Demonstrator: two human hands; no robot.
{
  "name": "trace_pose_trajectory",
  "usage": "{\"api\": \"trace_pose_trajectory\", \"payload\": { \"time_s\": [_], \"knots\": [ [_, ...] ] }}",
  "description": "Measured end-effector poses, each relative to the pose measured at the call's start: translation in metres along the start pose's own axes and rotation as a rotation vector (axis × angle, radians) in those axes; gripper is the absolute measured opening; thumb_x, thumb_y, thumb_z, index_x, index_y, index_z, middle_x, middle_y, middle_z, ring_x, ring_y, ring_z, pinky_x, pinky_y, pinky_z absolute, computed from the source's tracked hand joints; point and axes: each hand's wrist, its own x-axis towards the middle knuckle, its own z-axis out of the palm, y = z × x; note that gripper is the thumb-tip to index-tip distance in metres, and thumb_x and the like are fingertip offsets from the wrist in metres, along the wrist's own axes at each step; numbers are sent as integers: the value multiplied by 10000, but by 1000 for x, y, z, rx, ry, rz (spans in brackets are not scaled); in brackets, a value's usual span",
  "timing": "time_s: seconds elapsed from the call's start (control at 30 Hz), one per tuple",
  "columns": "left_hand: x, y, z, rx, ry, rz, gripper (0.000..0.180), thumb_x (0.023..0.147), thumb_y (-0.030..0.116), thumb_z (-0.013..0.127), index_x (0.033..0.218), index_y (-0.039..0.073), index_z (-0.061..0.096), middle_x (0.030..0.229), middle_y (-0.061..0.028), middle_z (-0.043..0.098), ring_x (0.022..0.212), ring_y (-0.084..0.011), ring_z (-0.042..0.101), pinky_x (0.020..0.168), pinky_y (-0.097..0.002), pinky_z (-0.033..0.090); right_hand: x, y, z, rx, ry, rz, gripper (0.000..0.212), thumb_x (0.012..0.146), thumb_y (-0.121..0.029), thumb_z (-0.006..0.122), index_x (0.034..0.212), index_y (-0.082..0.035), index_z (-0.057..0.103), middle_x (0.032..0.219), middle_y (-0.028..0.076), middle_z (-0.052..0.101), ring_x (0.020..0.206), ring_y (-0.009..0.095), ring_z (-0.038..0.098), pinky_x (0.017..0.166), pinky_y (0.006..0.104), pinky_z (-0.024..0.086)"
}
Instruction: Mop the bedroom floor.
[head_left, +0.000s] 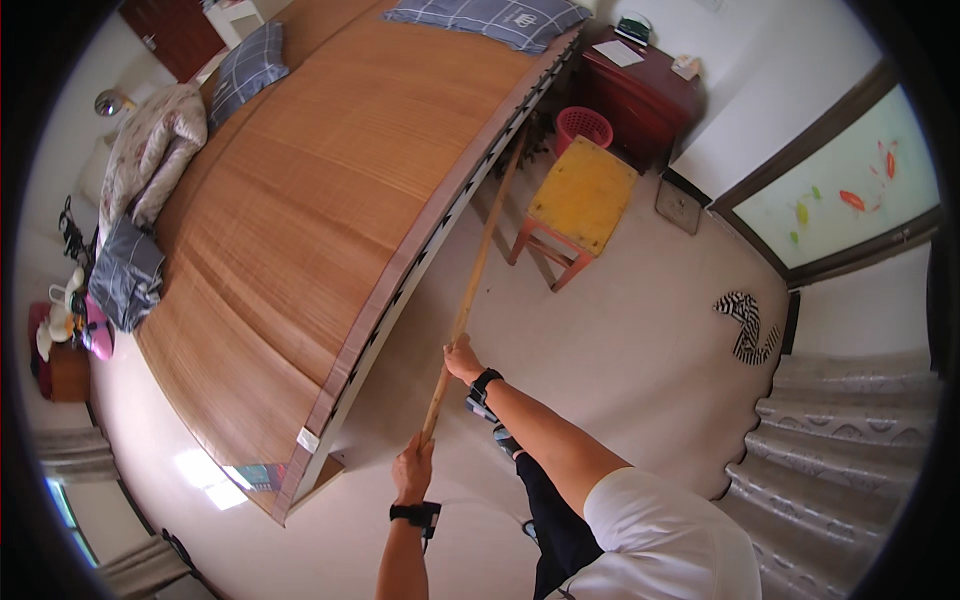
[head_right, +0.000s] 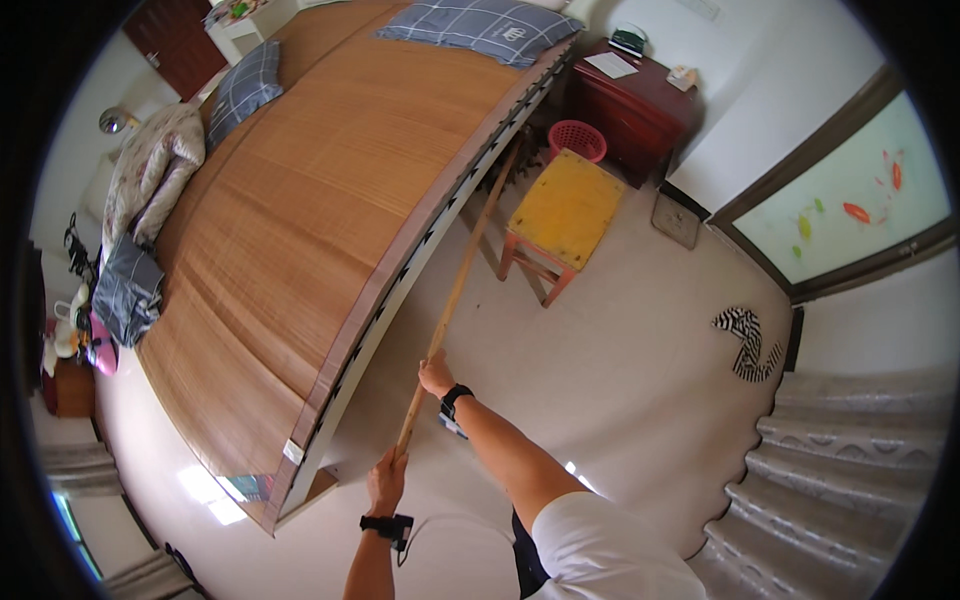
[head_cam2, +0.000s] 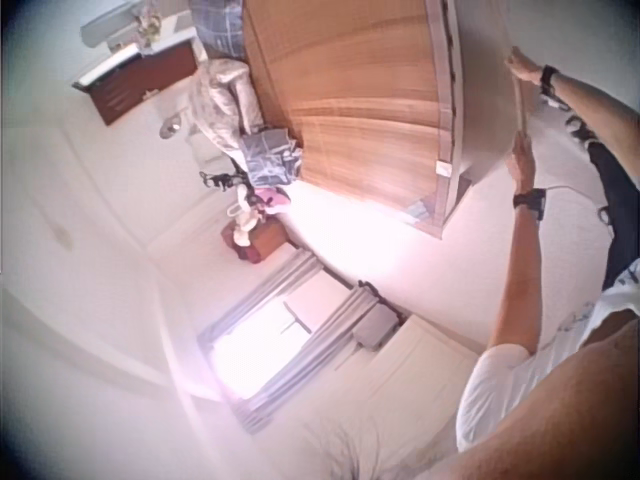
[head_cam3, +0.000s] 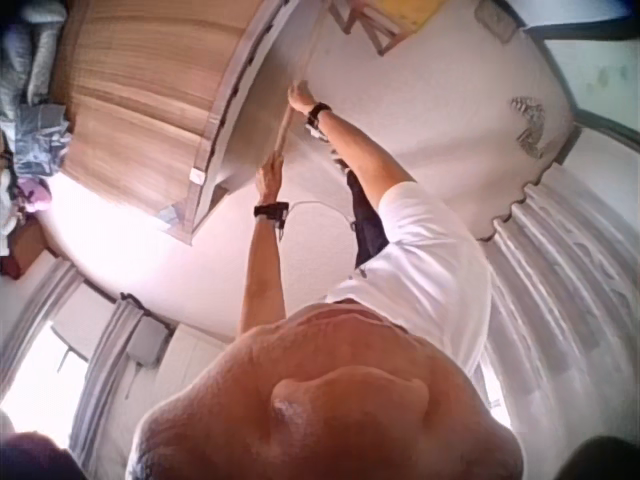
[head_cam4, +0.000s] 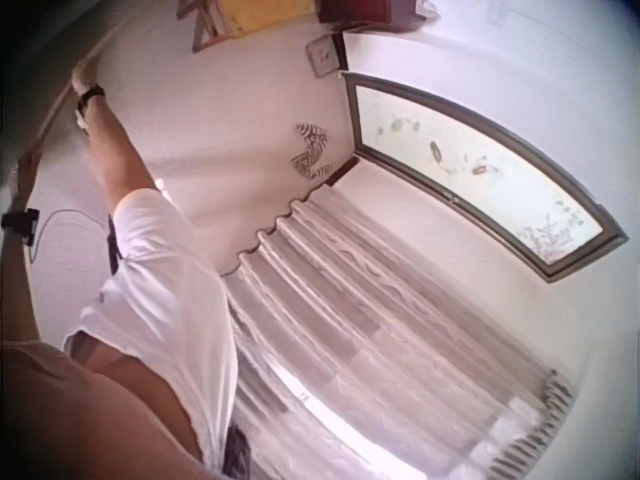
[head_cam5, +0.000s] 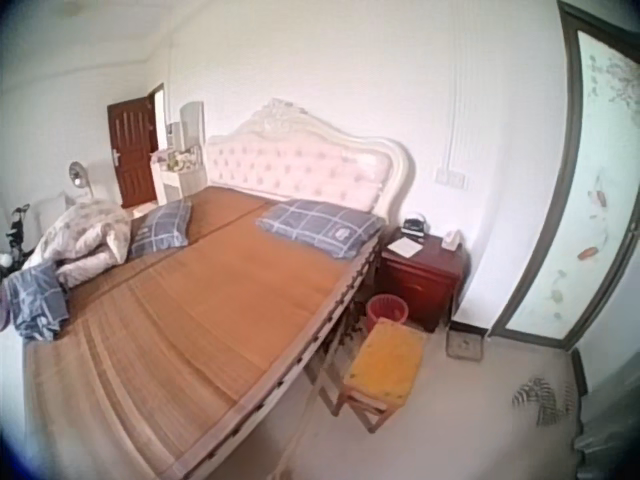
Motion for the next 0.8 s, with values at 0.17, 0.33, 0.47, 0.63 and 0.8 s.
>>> {"api": "trace_pose_trajectory", "payload": {
  "time_s": [0.17,0.33,0.47,0.63,0.8],
  "knots": [
    [-10,30,-8,63,-68,68,235,820,260,488,1008,119,509,655,-176,563,605,-368,543,498,-429,418,5,10,-15,-948,2,-625,374,851,-204,385,956,133,261,543,106,447,474,231,511,487,358,416],
    [-79,36,-59,90,-31,-1,223,825,246,484,982,91,521,643,-175,558,598,-367,540,496,-421,420,-40,-62,-32,-198,-323,-115,353,799,-195,400,688,136,452,487,141,482,364,244,497,475,323,462],
    [-167,32,-105,155,17,-41,193,818,207,499,926,54,542,600,-164,549,538,-334,535,471,-388,400,-105,-123,-49,-100,-506,-20,429,767,-260,349,469,-20,542,436,110,518,494,230,555,754,450,394],
    [-317,38,-160,191,11,-97,221,822,209,497,923,21,553,602,-174,542,546,-279,537,481,-377,396,-209,-152,-18,-650,-426,-187,435,758,-307,401,873,76,572,899,245,550,814,391,539,888,419,309],
    [-497,31,-205,-1,5,-117,249,844,229,473,980,31,539,618,-168,481,558,-171,473,493,-353,376,-332,-151,15,-528,174,-178,326,732,-243,445,929,-7,554,1101,168,435,1011,290,391,836,488,302]
  ]
}}
